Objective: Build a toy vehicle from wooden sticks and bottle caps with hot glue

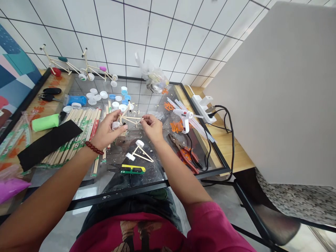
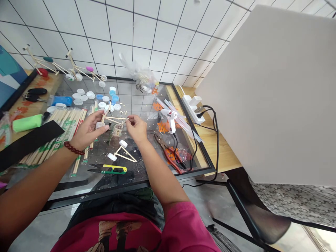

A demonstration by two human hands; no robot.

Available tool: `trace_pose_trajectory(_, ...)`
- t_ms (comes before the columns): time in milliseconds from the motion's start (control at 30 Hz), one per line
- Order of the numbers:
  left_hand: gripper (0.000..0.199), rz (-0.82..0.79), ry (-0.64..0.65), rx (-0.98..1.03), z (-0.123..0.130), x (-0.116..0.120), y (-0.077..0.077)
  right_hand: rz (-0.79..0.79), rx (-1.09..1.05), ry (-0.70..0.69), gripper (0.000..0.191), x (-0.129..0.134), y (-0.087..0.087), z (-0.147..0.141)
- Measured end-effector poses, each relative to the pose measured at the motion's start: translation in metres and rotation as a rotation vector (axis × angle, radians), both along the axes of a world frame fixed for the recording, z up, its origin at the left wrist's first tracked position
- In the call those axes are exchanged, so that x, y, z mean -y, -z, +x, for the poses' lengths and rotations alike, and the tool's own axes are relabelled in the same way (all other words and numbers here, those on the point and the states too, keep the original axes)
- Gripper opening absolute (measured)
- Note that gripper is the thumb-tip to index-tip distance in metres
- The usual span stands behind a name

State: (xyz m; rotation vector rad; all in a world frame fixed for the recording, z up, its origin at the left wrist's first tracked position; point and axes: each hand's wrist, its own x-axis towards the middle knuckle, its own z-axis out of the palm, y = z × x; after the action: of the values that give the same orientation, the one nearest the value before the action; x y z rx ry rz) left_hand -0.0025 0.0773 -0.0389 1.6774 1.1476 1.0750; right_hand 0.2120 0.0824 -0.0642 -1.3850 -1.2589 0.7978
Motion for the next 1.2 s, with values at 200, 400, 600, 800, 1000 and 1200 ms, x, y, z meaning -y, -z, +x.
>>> trace_pose_trajectory(200,0.084,0.004,0.005,0.005,-0.0009,-0.0004,0.0022,-0.006,0.003,0.006,0.022,-0.0003,-0.0005,-0.0003)
trace_pose_trajectory(400,0.087,0.067,-0.018,-0.011,-0.0009,0.0000,0.0014,-0.010,-0.003,-0.002,0.024,0.0002,-0.0021,0.0004)
trace_pose_trajectory(600,0.079,0.135,-0.079,0.002,-0.0018,0.0001,-0.0006,-0.006,-0.022,-0.010,0.035,0.0013,-0.0049,0.0028)
trace_pose_trajectory(800,0.075,0.122,-0.087,0.002,-0.0017,0.0013,-0.0019,0.002,-0.025,-0.001,0.025,0.0008,-0.0032,0.0025)
trace_pose_trajectory(1000,0.076,0.100,-0.084,-0.022,-0.0009,0.0000,-0.0009,0.015,-0.023,0.010,0.015,-0.0011,0.0000,0.0017)
trace_pose_trajectory(1200,0.078,0.058,-0.081,-0.026,-0.0002,0.0000,0.0005,0.020,-0.013,0.000,0.015,-0.0018,0.0005,0.0025)
